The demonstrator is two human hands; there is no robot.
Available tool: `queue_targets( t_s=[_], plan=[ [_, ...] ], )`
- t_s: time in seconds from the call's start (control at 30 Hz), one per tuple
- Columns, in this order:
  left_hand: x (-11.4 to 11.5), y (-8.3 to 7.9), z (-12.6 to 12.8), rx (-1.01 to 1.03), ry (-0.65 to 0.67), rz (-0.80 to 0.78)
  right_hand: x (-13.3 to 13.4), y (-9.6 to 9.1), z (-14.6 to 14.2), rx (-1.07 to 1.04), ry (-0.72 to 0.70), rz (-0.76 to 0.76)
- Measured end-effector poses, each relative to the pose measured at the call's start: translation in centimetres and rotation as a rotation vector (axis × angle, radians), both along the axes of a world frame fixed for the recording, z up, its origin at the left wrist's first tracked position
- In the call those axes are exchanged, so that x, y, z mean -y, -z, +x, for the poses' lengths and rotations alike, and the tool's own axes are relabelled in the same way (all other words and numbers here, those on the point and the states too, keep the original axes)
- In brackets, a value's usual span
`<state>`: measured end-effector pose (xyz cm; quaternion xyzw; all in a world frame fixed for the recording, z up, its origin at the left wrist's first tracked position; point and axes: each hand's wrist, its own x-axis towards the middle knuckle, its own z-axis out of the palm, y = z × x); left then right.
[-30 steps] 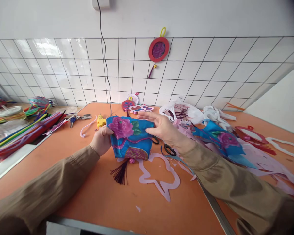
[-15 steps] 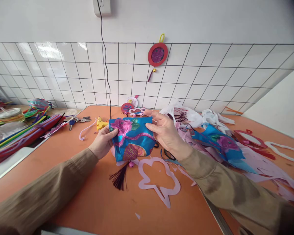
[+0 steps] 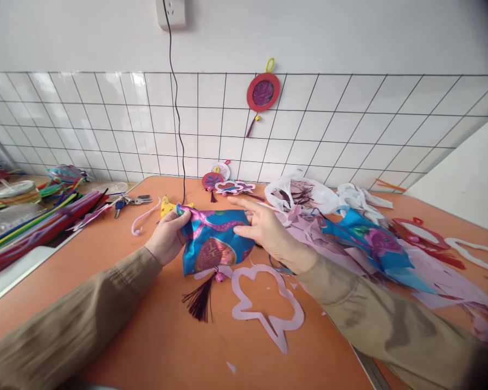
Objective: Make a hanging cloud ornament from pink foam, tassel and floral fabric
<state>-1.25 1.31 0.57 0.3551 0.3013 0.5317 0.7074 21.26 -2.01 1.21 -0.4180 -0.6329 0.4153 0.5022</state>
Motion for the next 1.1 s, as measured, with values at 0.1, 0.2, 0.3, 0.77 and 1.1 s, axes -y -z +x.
queue_targets(
  t_s=[0.1, 0.2, 0.3, 0.77, 1.1],
  plan=[
    [0.0, 0.0, -0.1, -0.054, 0.002, 0.007, 0.2, -0.9, -0.1, -0.071, 0.082, 0.066],
    [0.1, -0.2, 0.0, -0.077, -0.039, -0.026, 0.2, -1.3, -0.1, -0.087, 0.119, 0.055],
    [0.0, -0.2, 0.1, -0.070, -0.083, -0.047, 0.1, -1.0, -0.1, -0.088, 0.128, 0.072],
    [0.3, -0.2, 0.1, -0.152, 0.153, 0.059, 0.9, -1.6, -0.3, 0.054, 0.213, 0.441],
    [-0.3, 0.1, -0.3, -0.270, -0.039, 0.259, 0.8, -1.6, -0.1, 0.262, 0.253, 0.647]
  ],
)
